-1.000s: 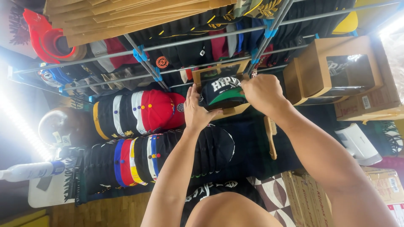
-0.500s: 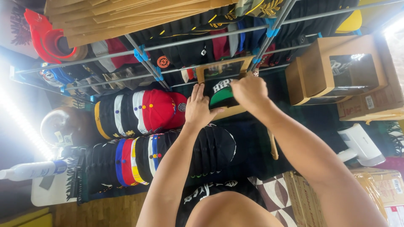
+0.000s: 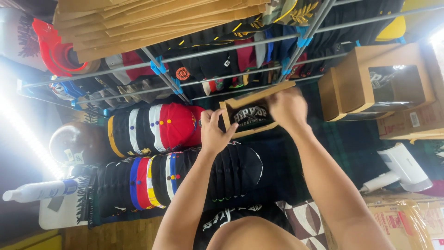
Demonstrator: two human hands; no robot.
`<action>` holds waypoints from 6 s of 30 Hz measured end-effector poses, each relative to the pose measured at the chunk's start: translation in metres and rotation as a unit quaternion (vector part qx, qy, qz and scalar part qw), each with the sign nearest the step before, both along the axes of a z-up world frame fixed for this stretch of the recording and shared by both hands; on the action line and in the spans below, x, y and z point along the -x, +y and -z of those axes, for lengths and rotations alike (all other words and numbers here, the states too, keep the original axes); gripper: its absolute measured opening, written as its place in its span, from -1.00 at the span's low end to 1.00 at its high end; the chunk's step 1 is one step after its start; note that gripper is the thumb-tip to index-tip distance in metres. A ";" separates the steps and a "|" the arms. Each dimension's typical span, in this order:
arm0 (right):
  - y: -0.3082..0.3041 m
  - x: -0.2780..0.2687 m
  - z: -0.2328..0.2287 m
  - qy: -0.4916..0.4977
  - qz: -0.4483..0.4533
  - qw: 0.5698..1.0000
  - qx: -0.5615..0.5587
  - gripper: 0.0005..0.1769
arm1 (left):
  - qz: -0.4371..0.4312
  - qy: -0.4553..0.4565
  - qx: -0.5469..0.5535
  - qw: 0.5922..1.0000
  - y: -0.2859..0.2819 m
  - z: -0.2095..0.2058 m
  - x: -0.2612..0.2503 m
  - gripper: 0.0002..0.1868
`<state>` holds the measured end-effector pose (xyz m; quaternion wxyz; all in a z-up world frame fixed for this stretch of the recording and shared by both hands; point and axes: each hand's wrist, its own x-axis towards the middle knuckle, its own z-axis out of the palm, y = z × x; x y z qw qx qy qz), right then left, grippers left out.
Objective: The person assembles several cardboard boxes and places hats inside them.
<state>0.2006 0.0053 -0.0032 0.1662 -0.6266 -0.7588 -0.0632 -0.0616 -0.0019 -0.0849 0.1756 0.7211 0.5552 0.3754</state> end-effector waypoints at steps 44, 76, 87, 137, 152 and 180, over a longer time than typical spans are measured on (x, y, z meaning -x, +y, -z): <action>-0.023 -0.048 0.097 0.391 0.104 0.913 0.042 -0.87 | 0.164 0.059 0.177 0.969 0.042 -0.043 -0.006 -0.66; -0.090 -0.023 0.066 0.118 -0.035 0.976 -0.181 -0.92 | 0.076 0.129 -0.174 0.973 -0.008 0.019 0.007 -0.82; -0.094 -0.012 0.101 0.106 0.088 0.976 -0.168 -0.94 | 0.097 0.179 -0.224 0.953 -0.013 0.020 0.011 -0.77; -0.083 -0.022 0.111 0.207 0.068 0.964 -0.151 -0.89 | 0.098 0.142 -0.303 0.937 -0.030 0.013 -0.068 -0.90; -0.090 -0.001 0.085 0.219 0.138 0.966 0.013 -0.41 | 0.079 0.204 -0.174 0.960 -0.021 0.013 -0.063 -0.60; -0.183 -0.100 0.011 0.752 0.305 0.585 0.002 -0.67 | 0.172 -0.072 0.108 0.977 -0.118 -0.036 -0.121 -0.28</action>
